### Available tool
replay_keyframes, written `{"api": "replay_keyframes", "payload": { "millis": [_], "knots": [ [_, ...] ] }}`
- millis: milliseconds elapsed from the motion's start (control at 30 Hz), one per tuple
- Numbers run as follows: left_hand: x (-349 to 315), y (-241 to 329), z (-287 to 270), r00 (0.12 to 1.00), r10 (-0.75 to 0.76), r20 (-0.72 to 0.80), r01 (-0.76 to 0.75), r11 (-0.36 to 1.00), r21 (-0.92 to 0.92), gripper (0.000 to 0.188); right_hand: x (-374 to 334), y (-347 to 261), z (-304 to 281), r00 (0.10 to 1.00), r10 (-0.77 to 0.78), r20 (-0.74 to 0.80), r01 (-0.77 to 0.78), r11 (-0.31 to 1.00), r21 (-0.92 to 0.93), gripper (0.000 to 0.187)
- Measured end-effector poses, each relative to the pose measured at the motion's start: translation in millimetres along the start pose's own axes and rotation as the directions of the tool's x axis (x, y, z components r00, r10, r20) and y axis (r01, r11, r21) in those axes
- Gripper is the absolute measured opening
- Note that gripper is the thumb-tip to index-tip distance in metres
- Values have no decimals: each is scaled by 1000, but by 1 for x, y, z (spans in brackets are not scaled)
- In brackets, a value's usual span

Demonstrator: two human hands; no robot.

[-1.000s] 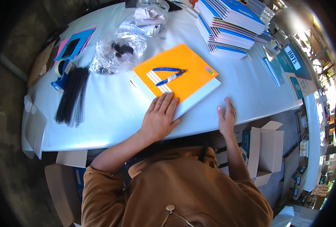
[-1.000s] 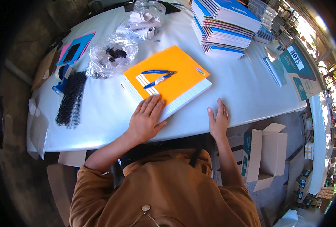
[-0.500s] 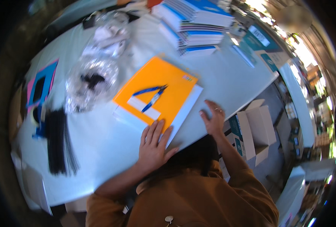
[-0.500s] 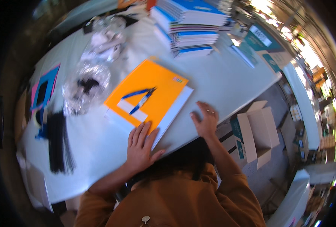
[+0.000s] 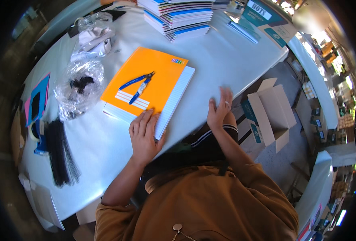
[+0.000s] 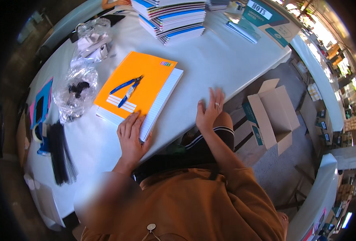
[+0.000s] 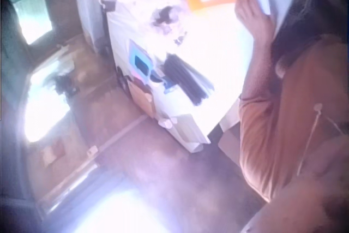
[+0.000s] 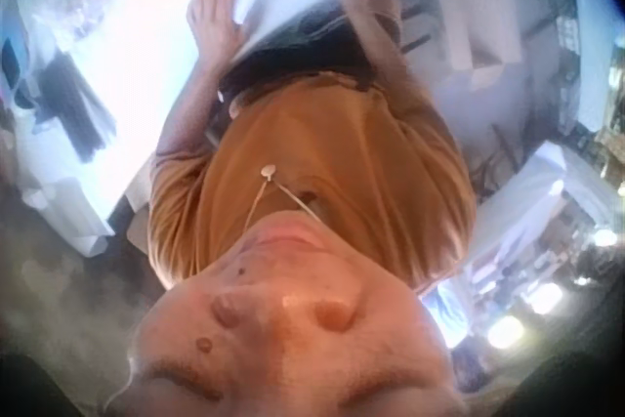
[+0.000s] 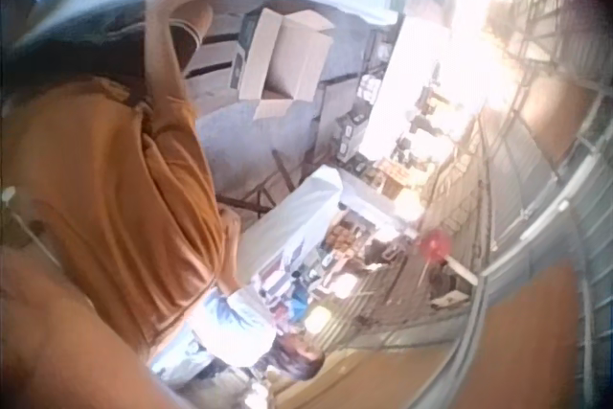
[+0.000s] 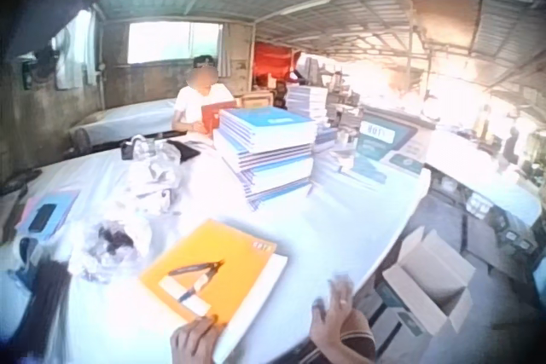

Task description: The person stacks several spiral-bound notebooks, aligns them, and then manually inserts and threads black plastic binding coils into a yellow and a purple notebook using pliers to finish the ends.

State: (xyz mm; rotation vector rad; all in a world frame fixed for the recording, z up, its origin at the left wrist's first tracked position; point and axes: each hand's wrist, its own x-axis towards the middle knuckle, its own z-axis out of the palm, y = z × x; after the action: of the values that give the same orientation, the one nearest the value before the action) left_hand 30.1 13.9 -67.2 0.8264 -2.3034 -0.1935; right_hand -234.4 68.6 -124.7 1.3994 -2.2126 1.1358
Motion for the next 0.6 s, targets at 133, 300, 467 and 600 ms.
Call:
{"api": "replay_keyframes", "payload": {
  "millis": [133,300,467,600],
  "knots": [
    [1,7,-2,998,-49,-42,50,998,38,54,-57,-15,17,927,376,17,-338,812,476,77],
    [6,9,-13,997,-79,-18,81,983,165,47,-27,-60,-26,983,-116,145,61,939,339,75],
    [23,22,-34,986,-164,15,162,983,92,42,1,-95,-8,710,103,697,-698,-30,715,62],
    [47,12,-52,953,-286,97,296,949,-112,41,16,-127,-24,410,-6,912,-881,-260,395,64]
  ]
}}
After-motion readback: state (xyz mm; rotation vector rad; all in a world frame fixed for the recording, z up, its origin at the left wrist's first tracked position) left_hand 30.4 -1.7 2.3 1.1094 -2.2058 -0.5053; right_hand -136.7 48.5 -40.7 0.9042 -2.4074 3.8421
